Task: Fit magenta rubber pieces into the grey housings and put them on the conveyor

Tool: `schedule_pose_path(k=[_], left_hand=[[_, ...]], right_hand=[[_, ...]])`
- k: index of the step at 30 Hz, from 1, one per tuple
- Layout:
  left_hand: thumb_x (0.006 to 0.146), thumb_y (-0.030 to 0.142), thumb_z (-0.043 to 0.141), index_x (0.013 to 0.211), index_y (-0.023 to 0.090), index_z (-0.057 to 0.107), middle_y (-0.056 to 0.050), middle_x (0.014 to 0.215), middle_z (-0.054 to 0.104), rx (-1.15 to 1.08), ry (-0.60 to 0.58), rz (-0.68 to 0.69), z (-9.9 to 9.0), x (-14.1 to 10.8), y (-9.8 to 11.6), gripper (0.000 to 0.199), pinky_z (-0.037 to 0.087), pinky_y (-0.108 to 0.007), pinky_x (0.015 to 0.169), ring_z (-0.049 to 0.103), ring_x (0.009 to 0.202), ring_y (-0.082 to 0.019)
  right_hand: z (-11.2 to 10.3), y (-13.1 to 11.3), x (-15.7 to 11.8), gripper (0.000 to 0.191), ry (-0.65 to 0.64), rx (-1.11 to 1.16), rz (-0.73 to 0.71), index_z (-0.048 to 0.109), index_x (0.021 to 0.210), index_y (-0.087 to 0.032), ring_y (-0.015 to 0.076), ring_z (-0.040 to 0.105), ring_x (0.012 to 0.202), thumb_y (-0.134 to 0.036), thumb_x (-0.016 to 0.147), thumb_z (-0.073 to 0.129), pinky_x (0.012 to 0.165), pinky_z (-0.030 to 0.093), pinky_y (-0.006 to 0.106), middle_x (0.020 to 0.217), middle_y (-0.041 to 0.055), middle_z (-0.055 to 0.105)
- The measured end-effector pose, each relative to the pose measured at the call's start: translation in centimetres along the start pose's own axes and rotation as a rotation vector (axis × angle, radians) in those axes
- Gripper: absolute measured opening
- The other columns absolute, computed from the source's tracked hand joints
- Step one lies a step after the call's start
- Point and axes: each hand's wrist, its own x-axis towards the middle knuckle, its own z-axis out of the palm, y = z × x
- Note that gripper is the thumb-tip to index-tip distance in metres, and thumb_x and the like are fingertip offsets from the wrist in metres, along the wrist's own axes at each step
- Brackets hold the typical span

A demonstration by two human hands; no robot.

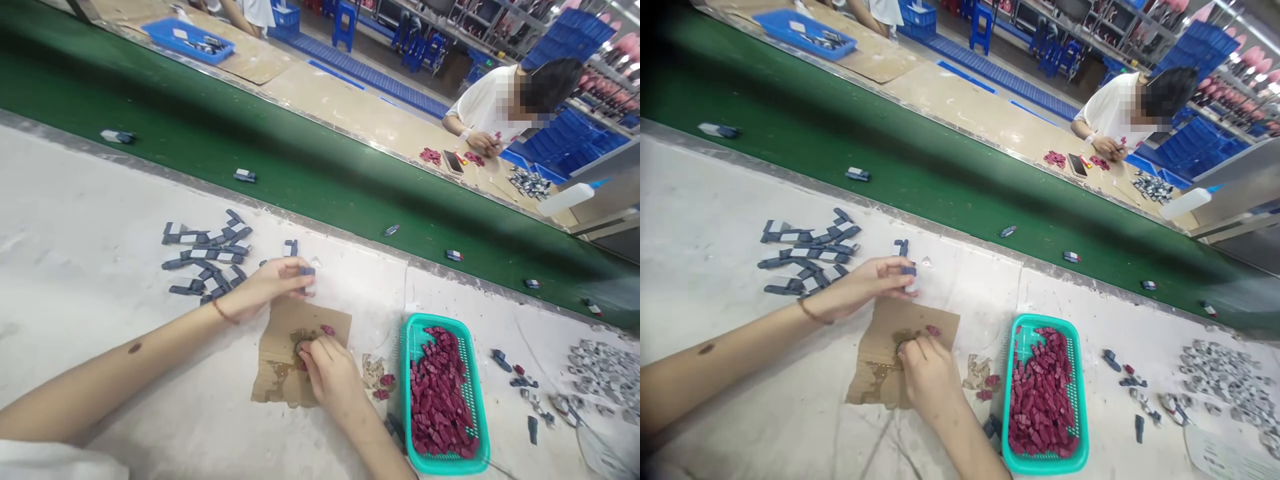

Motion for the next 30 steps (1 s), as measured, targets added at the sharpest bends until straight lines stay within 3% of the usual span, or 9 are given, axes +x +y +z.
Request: schedule_pose_path(k=[2, 7, 13, 17, 19, 22, 26, 30], left_hand=[[0.056, 0.042, 0.084, 0.084, 0.017, 0.06, 0.001, 0.074, 0.065, -0.048, 0.037, -0.091, -0.2, -2.1, -0.6, 0.044, 0.051, -0.026, 0.062, 0.064, 0.068, -0.016], [0.06, 0.041, 0.082, 0.086, 0.017, 0.067, 0.005, 0.061, 0.057, -0.04, 0.053, -0.133, -0.8, -4.7, -1.7, 0.038, 0.039, -0.022, 0.05, 0.048, 0.052, -0.01], [0.058, 0.033, 0.086, 0.084, 0.019, 0.06, 0.002, 0.08, 0.063, -0.212, -0.012, -0.148, -0.5, -5.4, -3.3, 0.039, 0.05, -0.025, 0.065, 0.063, 0.068, -0.014], [0.06, 0.031, 0.085, 0.082, 0.019, 0.058, -0.001, 0.085, 0.067, -0.127, -0.019, -0.091, -0.3, -5.5, -4.2, 0.037, 0.052, -0.027, 0.067, 0.064, 0.069, -0.015], [0.059, 0.032, 0.084, 0.087, 0.019, 0.062, -0.005, 0.093, 0.071, -0.053, 0.005, -0.053, -0.2, -5.6, -4.4, 0.037, 0.054, -0.029, 0.07, 0.066, 0.079, -0.019], [0.06, 0.035, 0.083, 0.09, 0.019, 0.066, -0.008, 0.096, 0.073, -0.004, 0.028, -0.027, 0.1, -5.7, -4.6, 0.038, 0.055, -0.03, 0.075, 0.067, 0.087, -0.023], [0.057, 0.041, 0.085, 0.08, 0.018, 0.065, -0.007, 0.09, 0.074, -0.008, 0.031, -0.057, 0.6, -6.0, -5.2, 0.038, 0.057, -0.03, 0.066, 0.069, 0.072, -0.02], [0.056, 0.045, 0.085, 0.077, 0.017, 0.064, -0.007, 0.087, 0.075, 0.001, 0.033, -0.081, 1.0, -6.4, -5.4, 0.041, 0.056, -0.026, 0.055, 0.065, 0.056, -0.015]], right_hand=[[0.6, 0.0, 0.4, 0.021, -0.005, -0.075, -0.061, 0.055, 0.085, -0.021, 0.0209, 0.06, 0.075, -0.006, 0.092, 0.042, 0.067, 0.049, 0.029, 0.074, 0.004, 0.062], [0.4, -0.3, 0.5, 0.027, -0.022, -0.141, -0.078, 0.054, 0.083, -0.02, 0.0206, 0.055, 0.069, 0.002, 0.085, 0.04, 0.062, 0.046, 0.029, 0.073, 0.004, 0.06], [0.3, -0.5, 0.6, 0.028, -0.009, -0.155, -0.071, 0.053, 0.078, -0.02, 0.0207, 0.053, 0.068, 0.004, 0.081, 0.039, 0.063, 0.046, 0.03, 0.071, 0.0044, 0.058], [0.4, -0.4, 0.6, 0.027, -0.024, -0.127, -0.057, 0.055, 0.08, -0.02, 0.0211, 0.055, 0.071, 0.003, 0.081, 0.041, 0.064, 0.047, 0.029, 0.073, 0.0049, 0.06], [0.1, -0.2, 0.6, 0.025, -0.011, -0.023, 0.0, 0.056, 0.079, -0.02, 0.021, 0.057, 0.071, -0.001, 0.085, 0.041, 0.066, 0.049, 0.03, 0.073, 0.0051, 0.061], [-0.7, 0.2, 0.6, 0.019, 0.044, 0.339, 0.173, 0.06, 0.082, -0.02, 0.0183, 0.061, 0.068, -0.013, 0.092, 0.045, 0.065, 0.052, 0.029, 0.074, 0.0038, 0.066], [-1.4, 0.4, 0.4, 0.012, 0.216, 0.797, 0.431, 0.065, 0.089, -0.021, 0.017, 0.066, 0.065, -0.028, 0.091, 0.056, 0.058, 0.055, 0.027, 0.077, 0.0027, 0.071], [-1.1, 0.2, 0.5, 0.014, 0.282, 0.958, 0.492, 0.069, 0.088, -0.021, 0.0176, 0.068, 0.067, -0.033, 0.087, 0.062, 0.06, 0.057, 0.029, 0.077, 0.0033, 0.073]])
